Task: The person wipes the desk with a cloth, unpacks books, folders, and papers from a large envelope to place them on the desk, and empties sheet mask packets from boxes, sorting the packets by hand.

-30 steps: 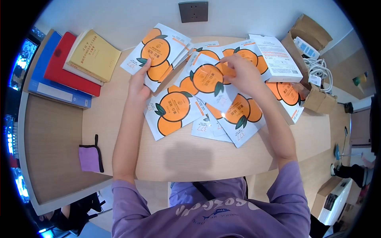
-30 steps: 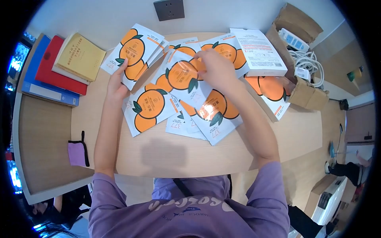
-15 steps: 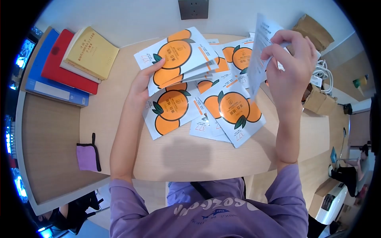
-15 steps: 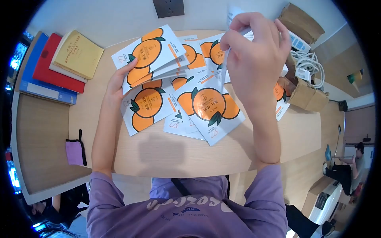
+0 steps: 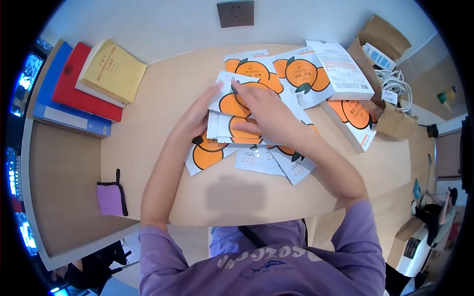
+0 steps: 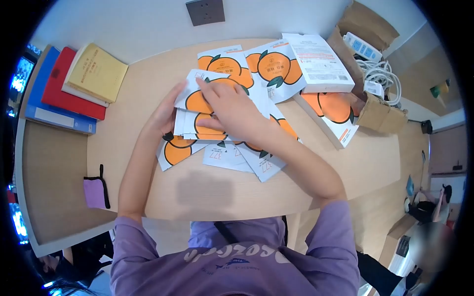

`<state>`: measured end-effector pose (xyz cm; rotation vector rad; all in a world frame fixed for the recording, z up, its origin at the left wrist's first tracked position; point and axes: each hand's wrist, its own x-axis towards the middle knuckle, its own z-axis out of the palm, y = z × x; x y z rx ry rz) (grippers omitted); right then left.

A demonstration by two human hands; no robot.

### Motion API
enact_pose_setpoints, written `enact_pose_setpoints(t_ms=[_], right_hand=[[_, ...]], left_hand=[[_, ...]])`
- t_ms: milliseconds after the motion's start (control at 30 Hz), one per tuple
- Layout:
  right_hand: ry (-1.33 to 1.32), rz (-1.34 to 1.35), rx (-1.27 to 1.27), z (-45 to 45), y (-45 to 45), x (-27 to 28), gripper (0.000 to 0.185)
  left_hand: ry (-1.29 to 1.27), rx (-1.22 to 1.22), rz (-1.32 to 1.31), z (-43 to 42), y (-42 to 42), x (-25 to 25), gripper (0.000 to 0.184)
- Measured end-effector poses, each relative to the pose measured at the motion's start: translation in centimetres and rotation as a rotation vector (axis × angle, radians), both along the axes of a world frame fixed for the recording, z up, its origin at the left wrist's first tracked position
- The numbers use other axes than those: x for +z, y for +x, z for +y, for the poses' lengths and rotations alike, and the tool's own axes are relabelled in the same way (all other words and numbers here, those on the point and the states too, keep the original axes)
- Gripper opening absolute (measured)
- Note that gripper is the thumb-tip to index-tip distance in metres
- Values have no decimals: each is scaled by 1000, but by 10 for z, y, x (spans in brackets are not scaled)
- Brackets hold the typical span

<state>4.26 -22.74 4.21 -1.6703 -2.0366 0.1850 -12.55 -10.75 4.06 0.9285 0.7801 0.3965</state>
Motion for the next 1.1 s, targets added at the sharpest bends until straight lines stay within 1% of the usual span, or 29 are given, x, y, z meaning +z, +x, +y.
enact_pose_setpoints(t_ms=[67,100,167,267,300,400,433,533,567,667,700,733,800,833,933,967,1033,1067,1100], right_hand=[[191,-101,31,2,-2,-17,50],[65,-40,31,2,-1,-7,46],[-189,79,32,3,6,24,39],[144,120,-104,6,20,13,32],[90,5,-162,4,27,20,41],[137,-176,-362,7,46,12,59],[2,-46,-376,10,52,18,83],[177,352,-342,20,62,10,96],[217,655,-337,23,60,8,101],[22,1202,-234,25,58,8,90],[8,1225,-141,25,55,7,73],[55,1203,-114,23,53,9,69],[138,1153,-57,18,47,15,61],[137,1179,-67,18,48,13,57],[135,1104,-85,27,60,-17,60],[28,1012,-191,30,63,-26,67],[-45,1008,-136,30,66,-26,71],[-85,1008,-109,30,65,-27,73],[-60,991,-160,28,62,-26,75]], left_hand=[[125,-138,87,6,-3,-5,52],[185,-209,133,8,-4,-8,51],[175,-226,162,7,-5,-5,48],[193,-218,177,7,-7,-8,47],[205,-211,176,7,-6,-10,48],[289,-66,110,4,-4,-10,42],[328,-41,70,5,-6,-7,39],[439,52,-30,6,-10,8,31],[473,96,-48,7,-12,10,30],[624,256,-129,2,-9,14,27],[663,306,-173,1,-7,11,26],[699,360,-220,1,-5,8,26],[735,305,-235,3,-8,6,28],[751,278,-237,5,-11,4,29],[704,43,-33,14,-16,2,39],[727,-10,49,11,-15,4,42],[771,-113,217,4,-10,13,47],[774,-127,169,6,-11,13,49],[775,-141,119,10,-11,13,50]])
